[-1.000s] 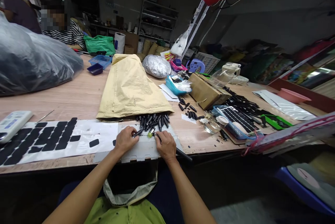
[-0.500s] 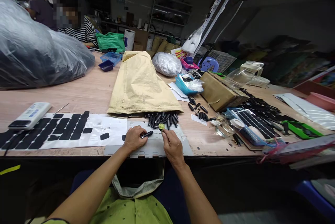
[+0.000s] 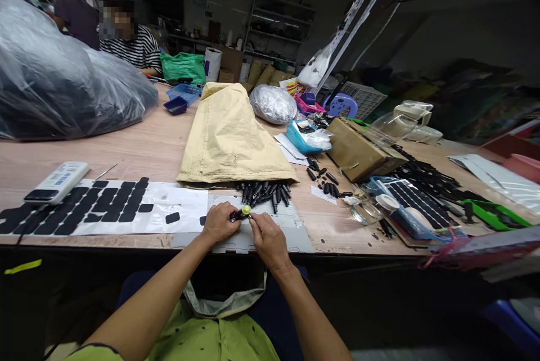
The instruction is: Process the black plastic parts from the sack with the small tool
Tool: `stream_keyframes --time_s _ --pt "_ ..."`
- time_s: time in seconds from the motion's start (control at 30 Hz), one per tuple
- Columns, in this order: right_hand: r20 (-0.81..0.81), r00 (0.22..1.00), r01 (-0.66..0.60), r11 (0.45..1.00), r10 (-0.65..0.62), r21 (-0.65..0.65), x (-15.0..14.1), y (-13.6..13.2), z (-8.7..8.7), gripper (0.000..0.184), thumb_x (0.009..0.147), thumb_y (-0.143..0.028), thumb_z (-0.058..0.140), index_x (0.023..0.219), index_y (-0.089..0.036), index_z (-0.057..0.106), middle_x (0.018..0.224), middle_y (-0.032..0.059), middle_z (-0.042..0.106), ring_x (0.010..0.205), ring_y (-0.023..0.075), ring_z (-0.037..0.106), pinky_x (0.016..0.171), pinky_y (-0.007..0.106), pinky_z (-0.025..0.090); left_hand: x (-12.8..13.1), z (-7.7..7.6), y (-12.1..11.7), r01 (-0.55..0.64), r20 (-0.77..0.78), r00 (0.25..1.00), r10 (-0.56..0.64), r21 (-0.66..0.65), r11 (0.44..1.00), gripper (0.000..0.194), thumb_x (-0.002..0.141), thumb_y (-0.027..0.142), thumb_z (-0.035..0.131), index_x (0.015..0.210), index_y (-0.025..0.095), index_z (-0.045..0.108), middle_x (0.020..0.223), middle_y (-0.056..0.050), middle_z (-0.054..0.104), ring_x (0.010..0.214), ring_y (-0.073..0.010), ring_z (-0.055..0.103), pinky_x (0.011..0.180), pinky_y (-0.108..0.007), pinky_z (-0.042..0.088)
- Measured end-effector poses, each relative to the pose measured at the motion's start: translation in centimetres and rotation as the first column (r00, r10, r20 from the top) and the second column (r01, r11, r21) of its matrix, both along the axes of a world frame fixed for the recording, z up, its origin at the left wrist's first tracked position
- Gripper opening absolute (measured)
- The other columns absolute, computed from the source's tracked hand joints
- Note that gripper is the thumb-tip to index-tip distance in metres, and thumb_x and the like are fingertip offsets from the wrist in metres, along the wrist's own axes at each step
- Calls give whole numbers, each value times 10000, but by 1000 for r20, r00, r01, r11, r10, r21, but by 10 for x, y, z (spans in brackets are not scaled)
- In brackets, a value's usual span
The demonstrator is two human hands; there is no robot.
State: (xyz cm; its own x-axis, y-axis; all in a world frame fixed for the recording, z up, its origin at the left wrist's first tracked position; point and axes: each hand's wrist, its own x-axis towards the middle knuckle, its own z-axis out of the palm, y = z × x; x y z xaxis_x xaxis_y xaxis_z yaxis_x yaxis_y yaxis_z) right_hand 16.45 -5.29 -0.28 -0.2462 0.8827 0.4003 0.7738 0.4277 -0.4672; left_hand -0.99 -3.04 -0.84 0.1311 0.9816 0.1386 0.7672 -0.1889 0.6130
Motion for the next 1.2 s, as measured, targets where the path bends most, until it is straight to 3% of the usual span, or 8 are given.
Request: stream_keyframes --time_s 0.27,0.37,0.57,0.7,0.8,0.9,1.07,1.2 --pt "97 991 92 995 -94 31 39 22 -12 293 971 -344 430 1085 -226 673 945 41 656 873 166 604 750 258 442 2 0 0 -12 -20 1000 12 1 1000 116 722 254 646 824 209 678 801 -6 642 810 -182 580 748 -306 394" --pt "181 982 50 996 -61 68 56 33 -21 268 959 -321 444 1042 -222 678 915 43 645 873 177 578 772 271 430 3 1 -1 -11 -49 999 11 -11 1000 118 727 287 654 809 203 665 804 -13 639 805 -188 575 743 -314 390" --pt "208 972 80 989 -104 123 57 35 -31 206 923 -272 494 1017 -223 671 903 43 628 875 191 533 796 295 404 2 4 -1 21 -43 999 -22 -28 999 120 755 293 655 833 209 690 822 -16 630 832 -190 568 773 -324 387" --pt "210 970 103 989 -124 105 54 33 -30 189 912 -264 510 1011 -230 667 899 33 621 878 184 527 782 290 392 -3 6 -14 190 -27 981 -192 -40 981 144 690 321 740 821 261 738 942 -17 626 935 -212 548 845 -359 376" --pt "211 968 119 988 -137 98 54 33 -30 181 913 -270 511 1005 -232 663 912 34 621 879 182 523 778 288 382 -7 6 -35 380 -3 925 -381 -40 924 195 623 335 810 810 312 756 1146 -7 592 1100 -252 491 956 -403 344" --pt "211 967 124 986 -144 107 53 33 -31 181 914 -272 506 1004 -233 658 914 36 619 872 183 520 774 287 377 -11 2 -57 445 -34 894 -446 -21 895 227 583 310 841 793 307 755 1321 -1 518 1221 -297 413 1045 -449 289" --pt "216 965 119 985 -145 128 53 32 -32 190 918 -269 499 1017 -229 655 913 38 617 869 186 521 776 290 380 -10 5 -67 438 -21 899 -438 -21 899 287 548 328 857 805 277 740 1377 -25 493 1261 -328 396 1069 -486 283" --pt "230 962 122 985 -148 124 55 33 -35 195 913 -270 511 1035 -229 657 918 39 618 878 191 521 779 290 383 -8 17 -38 257 141 957 -253 -17 966 107 723 311 720 748 215 682 1111 -44 634 1041 -222 563 930 -369 427"
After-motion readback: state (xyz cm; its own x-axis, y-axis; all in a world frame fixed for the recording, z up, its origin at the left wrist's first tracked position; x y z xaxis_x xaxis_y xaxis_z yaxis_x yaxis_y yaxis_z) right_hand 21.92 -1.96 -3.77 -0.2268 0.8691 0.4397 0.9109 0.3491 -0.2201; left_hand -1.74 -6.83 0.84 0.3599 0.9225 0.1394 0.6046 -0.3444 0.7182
